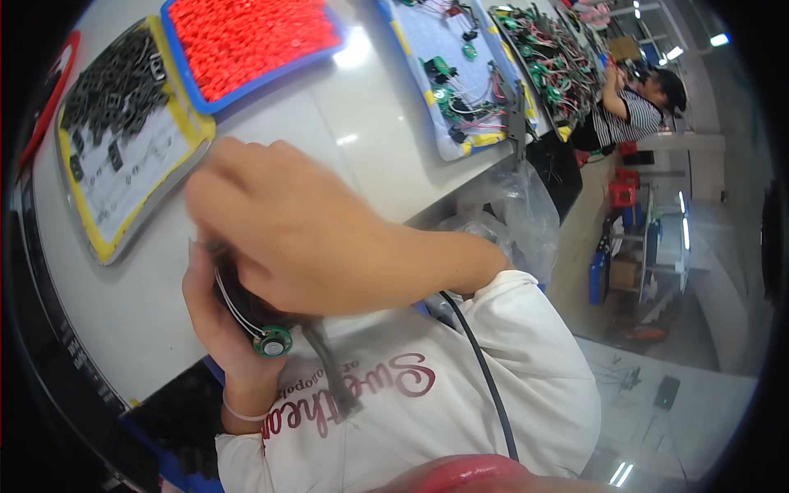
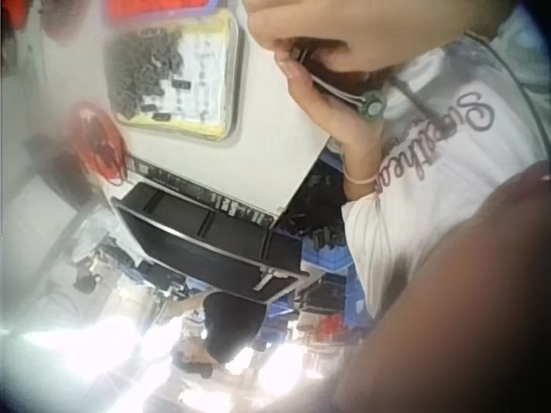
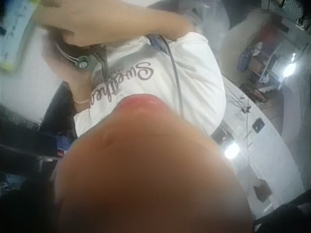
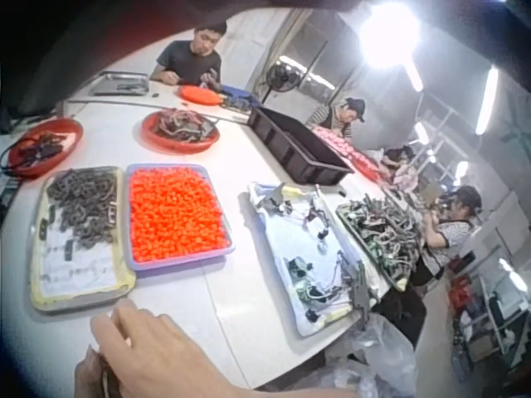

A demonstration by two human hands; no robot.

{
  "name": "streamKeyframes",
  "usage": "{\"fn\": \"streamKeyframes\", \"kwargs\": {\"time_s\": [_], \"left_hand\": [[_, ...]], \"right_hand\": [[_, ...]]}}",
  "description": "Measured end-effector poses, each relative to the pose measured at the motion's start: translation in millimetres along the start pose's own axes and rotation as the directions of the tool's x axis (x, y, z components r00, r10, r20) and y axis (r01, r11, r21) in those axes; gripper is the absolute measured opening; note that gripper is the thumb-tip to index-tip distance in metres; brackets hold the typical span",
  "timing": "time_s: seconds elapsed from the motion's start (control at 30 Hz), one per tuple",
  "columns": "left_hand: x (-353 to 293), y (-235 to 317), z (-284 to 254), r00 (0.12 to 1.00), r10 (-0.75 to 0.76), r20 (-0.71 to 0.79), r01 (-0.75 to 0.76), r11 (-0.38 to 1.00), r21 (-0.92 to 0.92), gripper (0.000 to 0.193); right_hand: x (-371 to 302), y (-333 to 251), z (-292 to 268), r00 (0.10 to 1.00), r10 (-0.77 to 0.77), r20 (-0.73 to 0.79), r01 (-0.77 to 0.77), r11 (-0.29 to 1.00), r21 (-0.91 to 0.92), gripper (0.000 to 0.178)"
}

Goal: Assembling internal electronic components and plastic casing for a toy.

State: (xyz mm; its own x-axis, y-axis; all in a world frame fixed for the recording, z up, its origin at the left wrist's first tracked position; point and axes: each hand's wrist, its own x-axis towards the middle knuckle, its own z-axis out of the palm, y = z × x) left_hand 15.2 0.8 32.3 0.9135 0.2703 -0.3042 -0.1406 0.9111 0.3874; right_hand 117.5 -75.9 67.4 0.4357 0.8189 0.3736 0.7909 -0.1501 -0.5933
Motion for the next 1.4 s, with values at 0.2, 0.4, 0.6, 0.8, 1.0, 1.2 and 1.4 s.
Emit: {"fn": "streamKeyframes", "kwargs": {"time_s": [0.2, 0.4, 0.6, 0.8, 1.0, 1.2, 1.4], "left_hand": [[3, -2, 0, 1.000, 0.010, 0.000, -0.010, 1.000, 0.014, 0.041], [5, -3, -9, 0.989, -0.044, -0.142, 0.051, 0.998, 0.046, 0.046], [3, -5, -4, 0.996, -0.020, -0.090, 0.024, 0.999, 0.040, 0.045], [13, -2, -14, 0.947, -0.069, 0.313, 0.105, 0.990, -0.099, 0.036], [8, -11, -4, 0.930, 0.308, 0.202, -0.367, 0.826, 0.427, 0.048], [17, -2, -6, 0.996, -0.046, 0.076, 0.042, 0.997, 0.063, 0.047], [12, -1, -9, 0.996, -0.082, 0.046, 0.079, 0.995, 0.058, 0.056]], "right_hand": [[-2, 0, 0, 1.000, 0.014, -0.004, -0.014, 0.999, 0.032, 0.024], [-2, 1, -10, 0.994, 0.008, 0.110, -0.006, 1.000, -0.023, 0.024], [-2, -4, -5, 0.994, -0.016, 0.104, 0.035, 0.982, -0.187, 0.022], [2, -1, -11, 0.990, -0.117, 0.080, 0.131, 0.972, -0.197, 0.022], [-1, -19, -27, 0.961, -0.140, 0.240, 0.105, 0.983, 0.152, 0.023], [18, -26, -34, 0.728, -0.166, 0.666, 0.200, 0.979, 0.026, 0.009], [24, -29, -35, 0.585, -0.199, 0.786, 0.324, 0.946, -0.002, 0.004]]}}
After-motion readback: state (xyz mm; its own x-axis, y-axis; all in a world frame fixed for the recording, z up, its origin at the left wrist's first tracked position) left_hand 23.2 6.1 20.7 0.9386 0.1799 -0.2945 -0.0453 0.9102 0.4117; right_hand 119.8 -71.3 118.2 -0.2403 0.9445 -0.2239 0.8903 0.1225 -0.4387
